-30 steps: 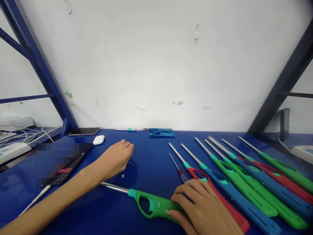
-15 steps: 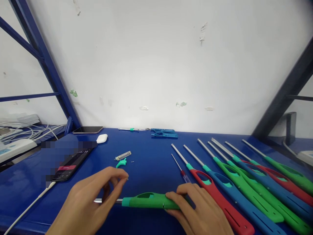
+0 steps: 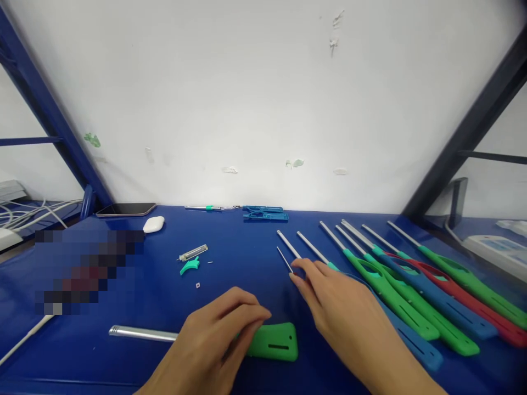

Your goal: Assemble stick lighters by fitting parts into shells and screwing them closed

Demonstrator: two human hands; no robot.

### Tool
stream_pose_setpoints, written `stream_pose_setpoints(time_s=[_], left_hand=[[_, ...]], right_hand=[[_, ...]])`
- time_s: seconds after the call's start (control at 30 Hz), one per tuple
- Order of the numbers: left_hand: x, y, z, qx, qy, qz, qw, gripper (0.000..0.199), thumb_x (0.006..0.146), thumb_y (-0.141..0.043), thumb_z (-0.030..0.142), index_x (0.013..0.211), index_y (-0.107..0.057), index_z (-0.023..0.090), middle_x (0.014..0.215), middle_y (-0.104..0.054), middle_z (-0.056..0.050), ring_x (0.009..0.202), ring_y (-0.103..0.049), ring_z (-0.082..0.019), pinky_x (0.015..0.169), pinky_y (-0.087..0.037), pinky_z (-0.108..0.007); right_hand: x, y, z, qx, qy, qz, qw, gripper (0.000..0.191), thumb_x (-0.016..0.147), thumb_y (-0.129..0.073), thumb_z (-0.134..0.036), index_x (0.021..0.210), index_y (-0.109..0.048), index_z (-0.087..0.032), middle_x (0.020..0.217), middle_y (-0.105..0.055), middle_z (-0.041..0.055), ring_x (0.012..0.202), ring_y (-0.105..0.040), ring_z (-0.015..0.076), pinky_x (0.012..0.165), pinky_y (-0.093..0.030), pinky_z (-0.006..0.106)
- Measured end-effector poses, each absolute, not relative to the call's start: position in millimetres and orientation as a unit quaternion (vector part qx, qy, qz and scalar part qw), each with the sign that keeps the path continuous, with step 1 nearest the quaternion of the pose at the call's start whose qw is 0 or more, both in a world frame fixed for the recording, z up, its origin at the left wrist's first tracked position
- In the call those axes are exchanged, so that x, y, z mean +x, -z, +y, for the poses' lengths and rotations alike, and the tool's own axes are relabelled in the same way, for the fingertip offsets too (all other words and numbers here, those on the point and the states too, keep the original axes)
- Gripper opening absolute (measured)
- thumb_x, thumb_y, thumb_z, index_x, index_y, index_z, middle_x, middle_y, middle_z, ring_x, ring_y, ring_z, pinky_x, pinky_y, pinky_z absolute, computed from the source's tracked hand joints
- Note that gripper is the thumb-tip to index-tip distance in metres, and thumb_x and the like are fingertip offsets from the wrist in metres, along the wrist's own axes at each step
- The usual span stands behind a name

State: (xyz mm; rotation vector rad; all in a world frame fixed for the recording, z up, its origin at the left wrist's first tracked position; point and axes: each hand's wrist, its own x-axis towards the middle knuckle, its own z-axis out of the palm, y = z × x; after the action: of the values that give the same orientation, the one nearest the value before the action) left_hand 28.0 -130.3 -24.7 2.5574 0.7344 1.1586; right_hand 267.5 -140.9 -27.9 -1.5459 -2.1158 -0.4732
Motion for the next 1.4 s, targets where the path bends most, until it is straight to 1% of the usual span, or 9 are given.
stream_pose_setpoints(time_s=[0.13,0.27,0.47,0.57,0.63,0.77,0.97,1.13,1.4], left_hand=[[46.0,20.6,-125.8,0.87,-0.413,0.234,0.131,0.028,0.102,-0.053,0.004,0.114,-0.069,0.023,0.102,-0.07,0.0,0.086,-0.07,-0.006,0.081,-0.052,-0.009],[55.3,18.2,-124.1,0.855,-0.428,0.248,0.155,0.025,0.102,-0.055,0.005,0.109,-0.07,0.024,0.11,-0.073,0.001,0.093,-0.072,-0.005,0.086,-0.051,-0.008],[56.1,19.2,-122.4,0.842,-0.439,0.263,0.173,0.026,0.102,-0.059,0.006,0.112,-0.072,0.026,0.099,-0.075,0.005,0.087,-0.073,-0.004,0.083,-0.051,-0.006],[56.2,21.4,-122.3,0.83,-0.45,0.28,0.174,0.029,0.099,-0.063,0.006,0.116,-0.073,0.027,0.1,-0.075,0.006,0.084,-0.072,-0.003,0.081,-0.051,-0.005],[57.0,23.7,-121.8,0.824,-0.455,0.287,0.174,0.032,0.097,-0.066,0.005,0.119,-0.073,0.028,0.099,-0.075,0.006,0.079,-0.071,-0.003,0.077,-0.052,-0.005],[58.9,27.3,-120.4,0.818,-0.463,0.294,0.173,0.025,0.095,-0.07,0.008,0.108,-0.074,0.029,0.095,-0.075,0.008,0.072,-0.069,-0.003,0.068,-0.051,-0.005],[56.5,28.8,-118.4,0.806,-0.477,0.307,0.171,0.027,0.096,-0.069,0.009,0.112,-0.072,0.031,0.092,-0.075,0.009,0.065,-0.067,-0.003,0.063,-0.052,-0.006],[56.8,30.3,-120.6,0.815,-0.462,0.29,0.195,0.026,0.097,-0.069,0.01,0.113,-0.071,0.031,0.097,-0.074,0.008,0.065,-0.067,-0.003,0.063,-0.053,-0.007],[58.0,30.2,-122.7,0.825,-0.469,0.26,0.18,0.023,0.099,-0.066,0.009,0.11,-0.071,0.028,0.097,-0.073,0.004,0.072,-0.071,-0.006,0.065,-0.056,-0.01]], right_hand=[[261.4,28.2,-124.9,-0.587,0.154,-0.781,0.148,0.014,0.096,-0.062,-0.01,0.105,-0.068,-0.019,0.072,-0.073,0.0025,0.053,-0.071,0.0225,0.044,-0.028,0.032],[261.8,27.0,-126.0,-0.579,0.117,-0.796,0.133,0.026,0.093,-0.056,-0.002,0.102,-0.07,-0.021,0.074,-0.074,0.0014,0.055,-0.071,0.0208,0.046,-0.034,0.032],[287.9,-11.5,-152.2,-0.589,0.072,-0.761,0.262,0.028,0.11,-0.048,-0.035,0.127,-0.069,-0.035,0.114,-0.081,-0.0021,0.097,-0.079,0.0173,0.08,-0.059,0.027],[296.1,-33.3,-163.8,-0.619,-0.049,-0.708,0.337,0.046,0.091,-0.071,-0.066,0.124,-0.074,-0.034,0.1,-0.081,-0.0021,0.068,-0.074,0.0166,0.058,-0.059,0.026],[299.1,-40.8,-167.5,-0.632,-0.099,-0.681,0.357,0.058,0.08,-0.08,-0.069,0.126,-0.074,-0.034,0.099,-0.08,-0.0017,0.061,-0.071,0.0167,0.047,-0.055,0.026],[304.6,-42.8,-168.1,-0.605,-0.098,-0.682,0.399,0.039,0.095,-0.067,-0.062,0.124,-0.077,-0.038,0.118,-0.079,0.0004,0.092,-0.076,0.0223,0.058,-0.058,0.025],[307.7,-42.6,-167.2,-0.557,-0.135,-0.677,0.462,0.053,0.105,-0.051,-0.059,0.07,-0.075,-0.026,0.064,-0.068,0.001,0.054,-0.059,0.0156,0.046,-0.046,0.025],[292.9,-48.1,-165.3,-0.539,-0.208,-0.697,0.425,0.062,0.106,-0.049,-0.063,0.063,-0.072,-0.024,0.053,-0.06,-0.0019,0.044,-0.048,0.0098,0.043,-0.036,0.023],[292.9,-45.8,-164.4,-0.534,-0.241,-0.698,0.411,0.065,0.107,-0.044,-0.065,0.066,-0.072,-0.023,0.053,-0.058,-0.0016,0.044,-0.051,0.0095,0.043,-0.04,0.021]])
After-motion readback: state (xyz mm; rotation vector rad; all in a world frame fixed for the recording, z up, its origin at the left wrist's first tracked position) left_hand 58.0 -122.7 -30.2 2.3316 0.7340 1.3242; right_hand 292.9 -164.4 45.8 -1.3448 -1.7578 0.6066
